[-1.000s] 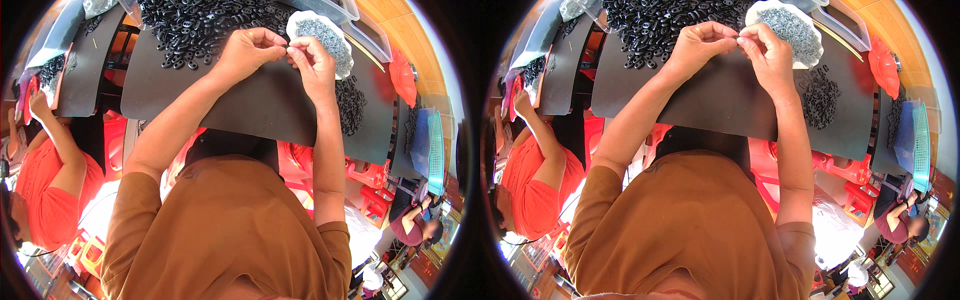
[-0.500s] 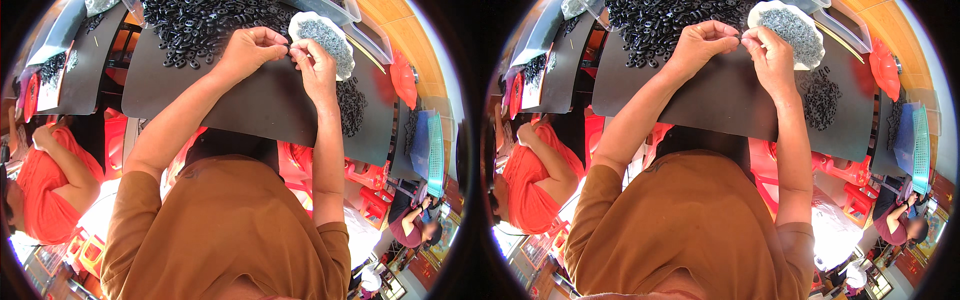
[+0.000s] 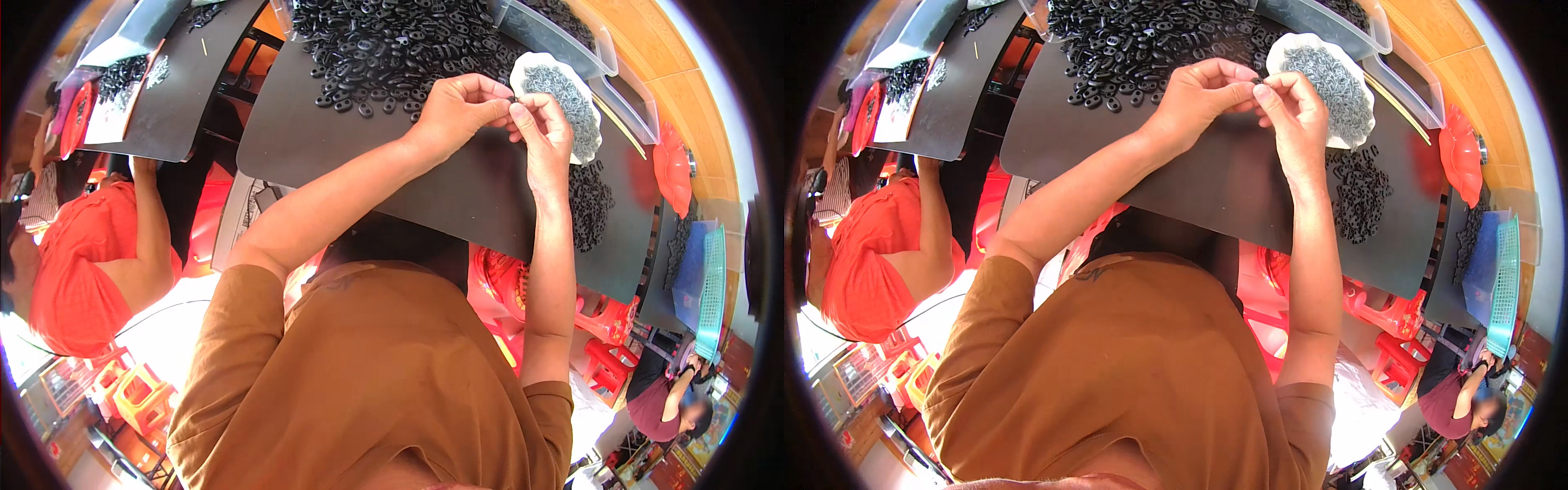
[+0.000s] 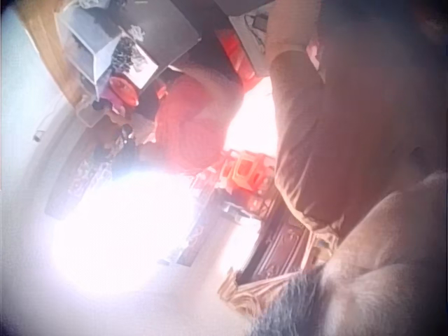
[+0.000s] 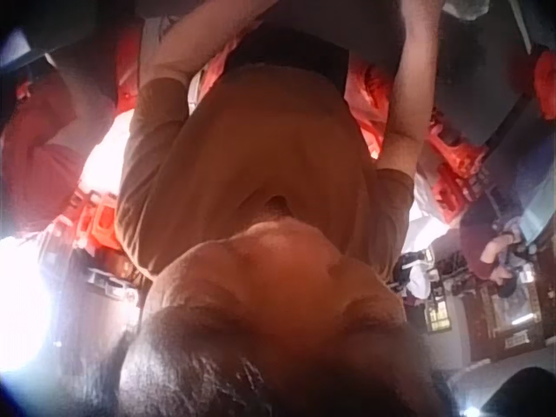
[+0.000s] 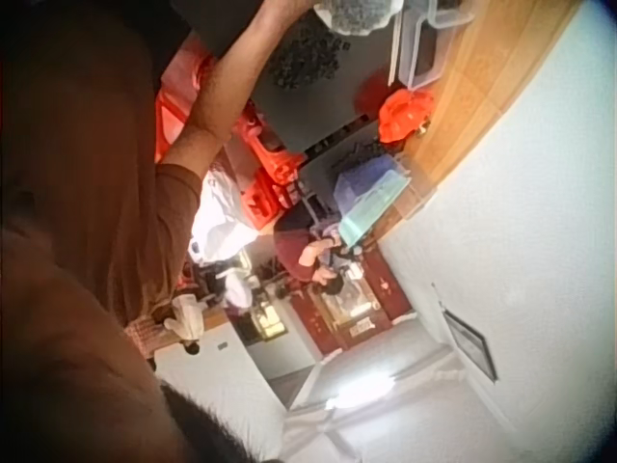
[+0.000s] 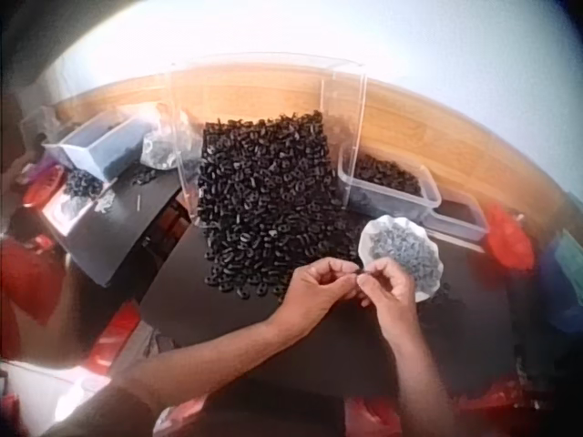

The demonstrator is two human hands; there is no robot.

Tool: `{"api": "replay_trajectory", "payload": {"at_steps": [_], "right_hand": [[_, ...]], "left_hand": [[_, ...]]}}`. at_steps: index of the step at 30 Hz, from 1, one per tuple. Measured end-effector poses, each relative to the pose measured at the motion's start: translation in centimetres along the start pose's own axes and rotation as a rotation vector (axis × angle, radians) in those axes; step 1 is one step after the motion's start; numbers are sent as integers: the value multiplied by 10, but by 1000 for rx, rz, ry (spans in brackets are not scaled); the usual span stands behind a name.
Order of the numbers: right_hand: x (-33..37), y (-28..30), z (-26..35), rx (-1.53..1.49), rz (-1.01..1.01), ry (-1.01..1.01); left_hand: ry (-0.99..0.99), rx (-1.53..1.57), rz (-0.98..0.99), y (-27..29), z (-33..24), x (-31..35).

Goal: The person sits at a table and repeatedly picks up small black plastic hair clips and metal pins. They insert the pins into the clips by hand and place the assembled units into a pile on the table. The process is repetitive and involves fine motor manipulation of small components.

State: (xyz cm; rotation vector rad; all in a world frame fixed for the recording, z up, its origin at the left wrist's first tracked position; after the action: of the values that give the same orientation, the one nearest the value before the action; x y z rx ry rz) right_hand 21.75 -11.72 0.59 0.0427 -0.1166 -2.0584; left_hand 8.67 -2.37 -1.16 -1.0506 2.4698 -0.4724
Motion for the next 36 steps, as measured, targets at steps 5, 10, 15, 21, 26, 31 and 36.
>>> {"api": "replay_trajectory", "payload": {"at_steps": [5, 10, 15, 21, 26, 31, 36], "right_hand": [[1, -8, -5, 26, 11, 22], [8, -19, -7, 221, 98, -17], [7, -24, -1, 271, 142, -83], [13, -14, -6, 386, 133, 21], [18, -15, -4, 390, 126, -16], [15, -13, -8, 282, 163, -78], [13, -13, -10, 151, 210, -144]], "left_hand": [[-149, -403, 108, 13, -24, 28], [-491, -1121, 118, 84, -87, 55], [-536, -1329, 316, 93, -92, 54], [-545, -1373, 461, 68, -69, 39], [-503, -1417, 499, 65, -63, 36], [-525, -1411, 613, 59, -64, 32], [-495, -1315, 687, 54, -58, 24]]}}
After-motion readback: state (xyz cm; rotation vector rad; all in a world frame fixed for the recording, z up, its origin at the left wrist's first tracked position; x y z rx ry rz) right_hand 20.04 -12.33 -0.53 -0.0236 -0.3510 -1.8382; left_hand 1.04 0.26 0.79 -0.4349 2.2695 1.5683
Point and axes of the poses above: each hand's wrist, its own x-axis away from the middle knuckle, its own y-axis out of the back of the hand, z = x × y, the point moved 1 cm from there along -x, towards the middle knuckle, and after that the axes turned 12 degrees about -y, right-handed, at the moved point
